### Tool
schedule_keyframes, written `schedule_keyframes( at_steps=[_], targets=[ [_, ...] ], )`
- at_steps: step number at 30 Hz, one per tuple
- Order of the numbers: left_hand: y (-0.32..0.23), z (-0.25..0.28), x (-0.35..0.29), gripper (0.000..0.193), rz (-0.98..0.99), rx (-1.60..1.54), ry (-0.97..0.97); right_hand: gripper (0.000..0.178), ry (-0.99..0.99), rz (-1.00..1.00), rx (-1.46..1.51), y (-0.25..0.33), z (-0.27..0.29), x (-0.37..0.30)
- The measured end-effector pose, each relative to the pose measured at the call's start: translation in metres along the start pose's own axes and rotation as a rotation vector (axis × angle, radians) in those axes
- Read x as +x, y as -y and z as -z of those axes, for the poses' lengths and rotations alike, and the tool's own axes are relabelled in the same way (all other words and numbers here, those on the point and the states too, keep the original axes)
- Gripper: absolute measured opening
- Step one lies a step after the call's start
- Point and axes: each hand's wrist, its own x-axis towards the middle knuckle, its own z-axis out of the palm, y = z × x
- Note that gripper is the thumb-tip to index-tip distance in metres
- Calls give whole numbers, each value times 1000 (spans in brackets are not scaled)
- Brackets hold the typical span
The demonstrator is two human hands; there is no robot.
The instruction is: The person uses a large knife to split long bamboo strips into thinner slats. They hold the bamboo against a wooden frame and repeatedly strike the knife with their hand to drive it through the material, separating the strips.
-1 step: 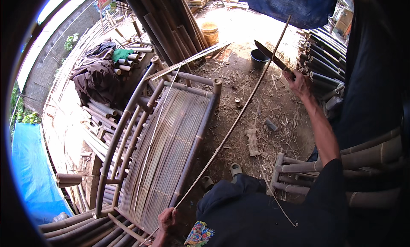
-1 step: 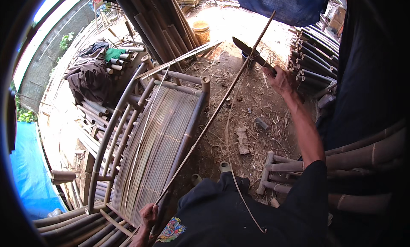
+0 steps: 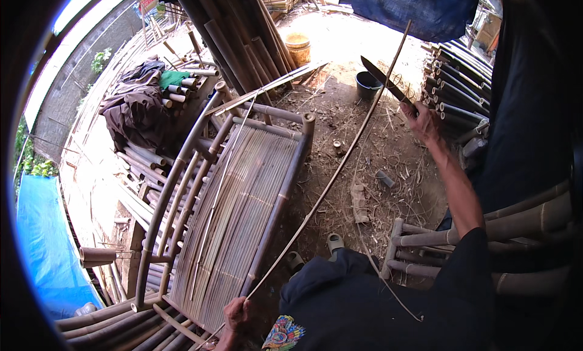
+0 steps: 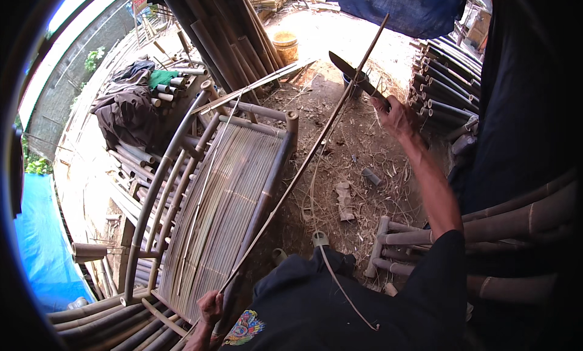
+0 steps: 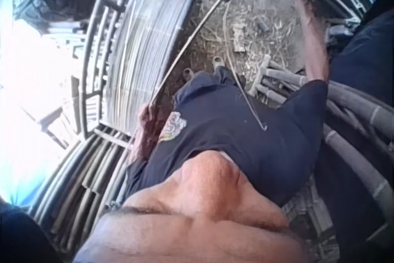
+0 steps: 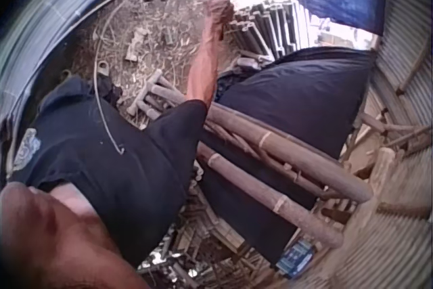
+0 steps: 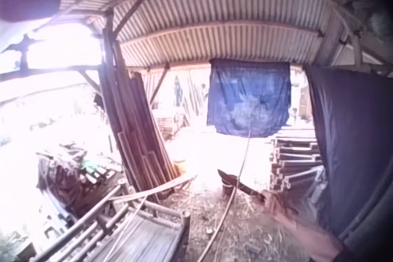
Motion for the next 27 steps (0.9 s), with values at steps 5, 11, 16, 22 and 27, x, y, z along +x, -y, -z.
schedule_keyframes(
  at_steps=[5, 11, 16, 22, 27],
  targets=[
    [-3, 14, 7, 5, -9, 126, 53, 70, -28, 338, -44, 16, 10, -12],
    [45, 35, -56, 12, 61, 111, 26, 79, -226, -229, -46, -102, 74, 69],
    [66, 25, -38, 14, 119, 173, 87, 79, -111, -594, -388, -217, 106, 105],
    [64, 35, -18, 14, 350, 221, 195, 69, 191, -599, -471, -119, 113, 67],
    [-17, -49, 123, 32, 526, -579, 369, 46, 78, -176, 311, -37, 25, -26]
  ],
)
